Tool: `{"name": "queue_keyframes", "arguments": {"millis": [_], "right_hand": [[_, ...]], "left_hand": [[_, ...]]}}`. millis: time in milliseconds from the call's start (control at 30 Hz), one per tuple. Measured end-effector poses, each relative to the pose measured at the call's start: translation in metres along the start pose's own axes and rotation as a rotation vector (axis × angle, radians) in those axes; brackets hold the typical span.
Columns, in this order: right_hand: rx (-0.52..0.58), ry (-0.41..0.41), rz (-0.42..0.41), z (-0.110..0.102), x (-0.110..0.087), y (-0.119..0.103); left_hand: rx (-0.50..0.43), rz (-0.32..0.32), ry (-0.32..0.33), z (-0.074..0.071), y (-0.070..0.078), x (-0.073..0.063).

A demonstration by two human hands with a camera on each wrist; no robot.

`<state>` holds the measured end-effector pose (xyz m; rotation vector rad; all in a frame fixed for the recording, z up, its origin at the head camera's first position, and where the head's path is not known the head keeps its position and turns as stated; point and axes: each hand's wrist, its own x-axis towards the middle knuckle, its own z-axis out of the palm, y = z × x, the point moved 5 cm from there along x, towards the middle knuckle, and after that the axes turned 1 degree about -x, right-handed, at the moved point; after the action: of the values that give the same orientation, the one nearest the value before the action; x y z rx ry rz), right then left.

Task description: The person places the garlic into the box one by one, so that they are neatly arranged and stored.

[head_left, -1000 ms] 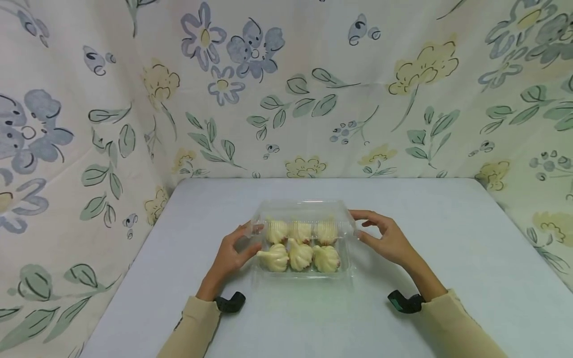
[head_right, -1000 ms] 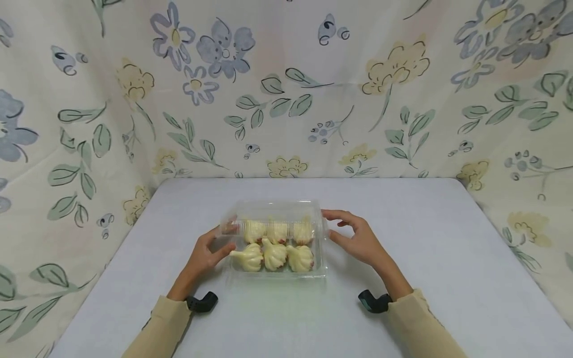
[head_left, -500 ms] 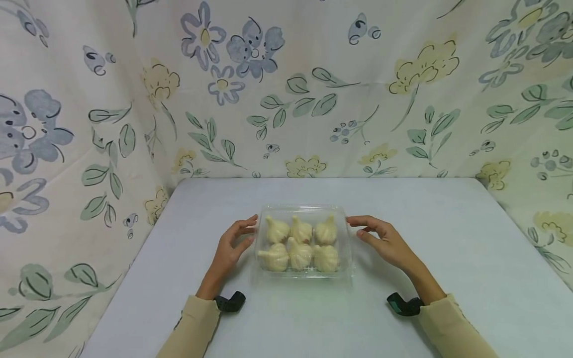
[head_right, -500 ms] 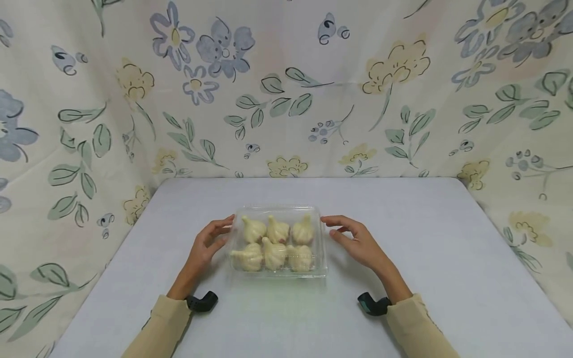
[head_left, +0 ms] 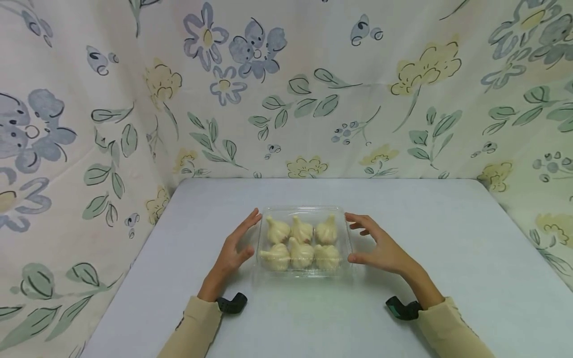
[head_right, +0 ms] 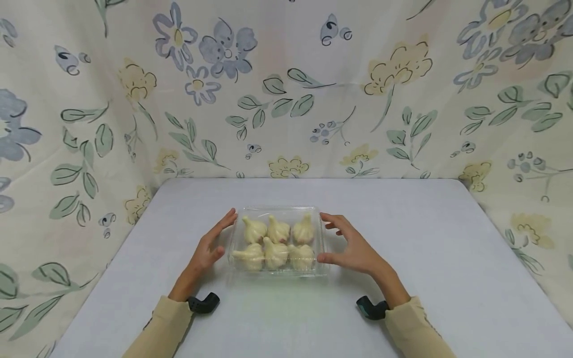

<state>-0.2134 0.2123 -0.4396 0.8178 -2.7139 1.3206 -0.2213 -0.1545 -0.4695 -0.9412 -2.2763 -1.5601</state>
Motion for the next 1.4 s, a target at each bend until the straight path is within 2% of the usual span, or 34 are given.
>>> {"name": "queue_keyframes", "arguments": {"millis": [67,267,433,633,800,1000,1133,1233,1400], "right_hand": [[-0.011,0.001,0.000,0.001,0.001,0.000],[-0.027,0.018,0.005,0.002,0.005,-0.002],[-0.013,0.026,0.035,0.002,0.009,0.002],[0.009,0.040,0.067,0.005,0.011,0.007],[0.021,0.062,0.089,0.007,0.011,0.011],[0.029,0.107,0.069,0.010,0.011,0.013],[0.031,0.120,0.038,0.012,0.012,0.013],[0.017,0.105,0.031,0.013,0.013,0.012],[0.007,0.057,0.032,0.015,0.013,0.010]], "left_hand": [[0.001,-0.007,-0.010,0.001,0.001,0.001],[0.016,-0.079,-0.026,0.006,0.003,0.003],[0.029,-0.127,0.016,0.007,0.001,0.004],[0.022,-0.142,0.082,0.008,-0.004,0.005],[0.023,-0.184,0.098,0.010,-0.004,0.005],[0.067,-0.237,0.069,0.012,-0.001,0.006],[0.083,-0.265,0.082,0.011,-0.002,0.006],[0.079,-0.267,0.103,0.009,-0.003,0.005],[0.062,-0.184,0.087,0.009,-0.001,0.004]]}}
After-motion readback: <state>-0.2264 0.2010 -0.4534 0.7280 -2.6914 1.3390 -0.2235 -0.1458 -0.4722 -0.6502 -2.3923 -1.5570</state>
